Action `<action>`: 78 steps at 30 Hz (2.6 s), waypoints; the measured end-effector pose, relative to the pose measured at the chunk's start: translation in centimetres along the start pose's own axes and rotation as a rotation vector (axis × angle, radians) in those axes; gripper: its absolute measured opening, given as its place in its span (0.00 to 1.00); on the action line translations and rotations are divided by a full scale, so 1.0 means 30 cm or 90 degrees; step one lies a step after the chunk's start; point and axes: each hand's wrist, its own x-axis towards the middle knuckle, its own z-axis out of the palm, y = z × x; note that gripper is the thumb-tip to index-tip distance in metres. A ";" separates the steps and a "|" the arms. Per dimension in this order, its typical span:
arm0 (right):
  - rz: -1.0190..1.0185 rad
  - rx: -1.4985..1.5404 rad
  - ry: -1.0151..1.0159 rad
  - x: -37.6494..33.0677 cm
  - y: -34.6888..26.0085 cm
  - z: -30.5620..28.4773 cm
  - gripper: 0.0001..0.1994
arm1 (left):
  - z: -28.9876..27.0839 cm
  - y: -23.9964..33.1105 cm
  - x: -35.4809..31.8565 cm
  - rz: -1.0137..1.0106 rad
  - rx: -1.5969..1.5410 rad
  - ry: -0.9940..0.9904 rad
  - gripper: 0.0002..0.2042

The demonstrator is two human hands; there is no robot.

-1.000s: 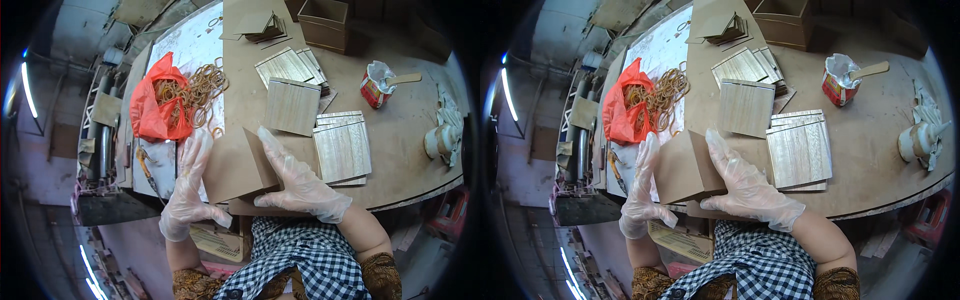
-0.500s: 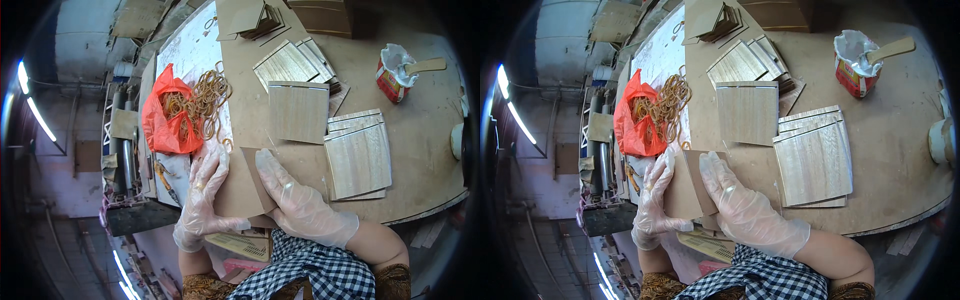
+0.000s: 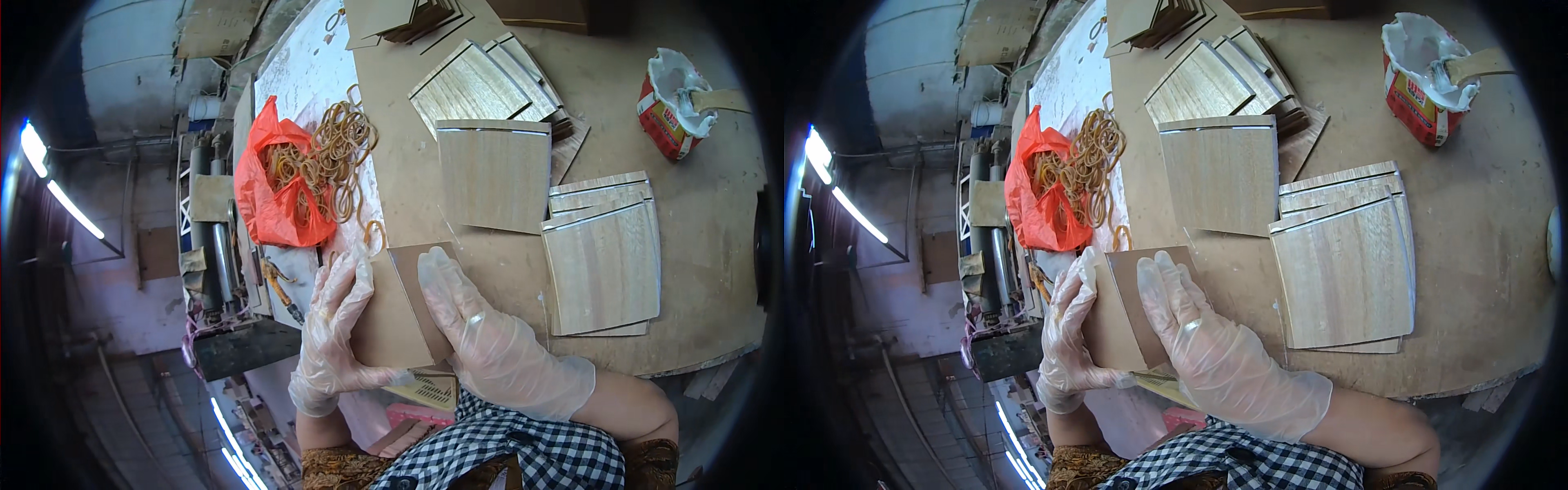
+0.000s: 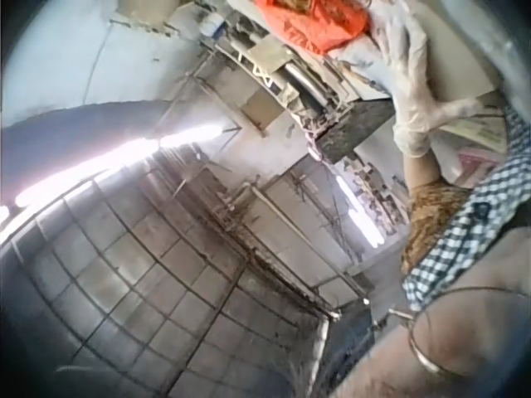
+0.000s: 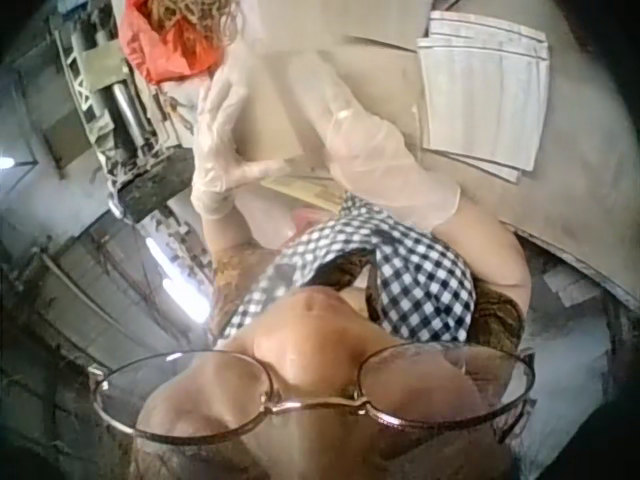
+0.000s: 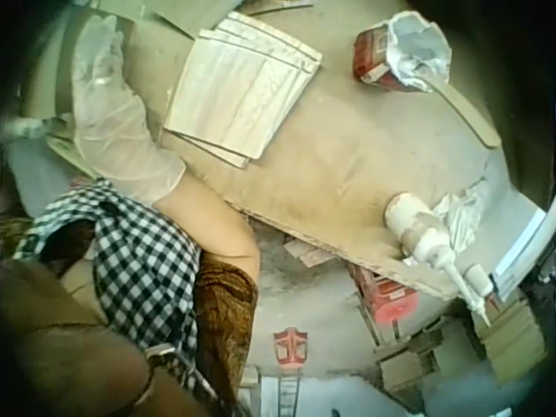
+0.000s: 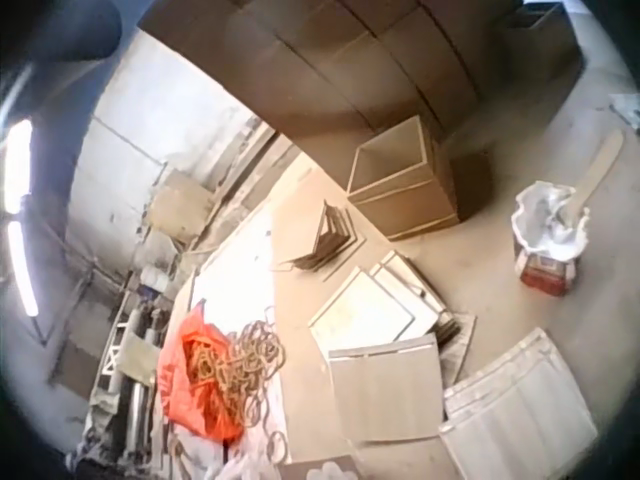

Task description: The person assembles small cardboard boxes by hand. They pick up pre-cut cardboard pieces, fold them into a box shape, and secure the structure using rubber bands. The process is repeated for multiple boxes, with the person handling the cardboard and rubber bands directly.

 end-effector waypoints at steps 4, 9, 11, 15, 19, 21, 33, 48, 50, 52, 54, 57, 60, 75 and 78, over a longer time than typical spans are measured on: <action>0.002 0.001 -0.014 0.000 -0.001 0.000 0.47 | 0.004 -0.002 -0.005 0.002 0.020 0.004 0.55; 0.007 0.032 -0.009 0.001 0.005 0.003 0.46 | 0.007 -0.002 -0.003 0.003 0.018 0.005 0.56; 0.005 0.032 -0.008 0.000 0.003 -0.005 0.46 | 0.011 -0.002 -0.003 0.006 0.017 0.005 0.56; -0.004 0.072 0.010 -0.005 0.005 0.007 0.44 | -0.004 0.017 -0.003 -0.023 0.044 -0.031 0.57; -0.006 0.163 0.032 0.000 -0.015 -0.031 0.39 | 0.017 -0.024 -0.036 0.008 0.036 0.013 0.63; -0.017 0.182 0.053 0.009 -0.020 -0.066 0.36 | 0.047 -0.016 -0.058 -0.040 -0.144 0.155 0.67; -0.026 0.280 0.167 0.245 -0.043 0.035 0.31 | 0.266 -0.005 -0.007 -0.111 -0.937 0.601 0.39; 0.024 0.241 0.113 0.257 -0.061 0.076 0.27 | 0.285 -0.029 -0.039 -0.214 -0.947 0.426 0.24; 0.087 0.337 0.074 0.261 -0.077 0.049 0.30 | 0.279 -0.021 -0.034 -0.221 -0.929 0.442 0.28; 0.139 0.728 0.091 0.259 -0.057 0.019 0.33 | 0.294 -0.023 -0.020 -0.161 -1.120 0.505 0.33; 0.134 0.959 0.079 0.258 -0.014 -0.006 0.37 | 0.290 -0.024 -0.017 -0.078 -1.259 0.529 0.38; 0.129 0.936 0.083 0.244 -0.003 -0.030 0.36 | 0.279 -0.047 -0.039 0.040 -1.334 0.541 0.41; 0.103 0.805 0.100 0.241 -0.026 -0.028 0.34 | 0.292 -0.083 -0.051 0.049 -1.270 0.618 0.41; 0.121 0.385 0.069 0.202 -0.132 0.045 0.31 | 0.267 -0.028 -0.082 -0.129 -1.212 0.521 0.19; 0.129 0.376 0.066 0.203 -0.123 0.043 0.31 | 0.273 -0.028 -0.046 -0.209 -1.174 0.604 0.13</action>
